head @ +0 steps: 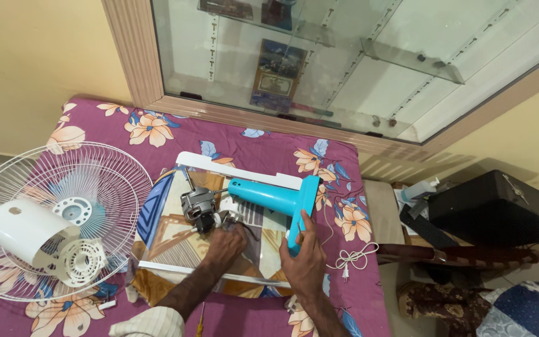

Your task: The person works on a disassembled electric fan on a table, using a screwdriver to manipulate the motor and a teal fan housing. They connect wires to the motor, then unscrew and remove the black base of the teal housing, placing the base and screwdriver on the table.

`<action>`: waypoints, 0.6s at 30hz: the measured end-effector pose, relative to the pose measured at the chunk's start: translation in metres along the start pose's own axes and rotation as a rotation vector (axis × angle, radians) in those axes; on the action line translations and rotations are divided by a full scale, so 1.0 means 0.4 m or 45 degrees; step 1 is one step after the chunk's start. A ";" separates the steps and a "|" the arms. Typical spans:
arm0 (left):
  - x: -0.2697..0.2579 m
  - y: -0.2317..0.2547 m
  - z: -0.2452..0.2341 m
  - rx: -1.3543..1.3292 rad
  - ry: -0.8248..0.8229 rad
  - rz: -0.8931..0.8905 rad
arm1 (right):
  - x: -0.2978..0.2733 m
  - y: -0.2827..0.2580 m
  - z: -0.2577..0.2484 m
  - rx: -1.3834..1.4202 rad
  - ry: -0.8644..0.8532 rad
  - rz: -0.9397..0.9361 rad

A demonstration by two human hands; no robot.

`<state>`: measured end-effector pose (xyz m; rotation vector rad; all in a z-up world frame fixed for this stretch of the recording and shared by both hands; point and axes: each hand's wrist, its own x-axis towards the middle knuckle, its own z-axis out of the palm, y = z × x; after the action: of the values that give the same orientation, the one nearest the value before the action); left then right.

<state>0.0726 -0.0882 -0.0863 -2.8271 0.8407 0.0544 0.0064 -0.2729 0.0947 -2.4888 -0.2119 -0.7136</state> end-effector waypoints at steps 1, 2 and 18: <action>-0.005 -0.002 -0.004 -0.039 0.114 -0.035 | -0.001 0.000 -0.001 -0.005 0.013 -0.020; -0.013 -0.005 -0.011 -0.078 0.227 -0.072 | 0.000 -0.001 -0.001 -0.008 0.025 -0.043; -0.257 -0.118 -0.103 -1.254 0.902 -0.555 | -0.001 -0.015 0.006 -0.071 -0.029 0.096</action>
<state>0.0112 -0.0022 -0.0287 -3.9771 0.2561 -0.8654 0.0053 -0.2667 0.0955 -2.5446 -0.1069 -0.6685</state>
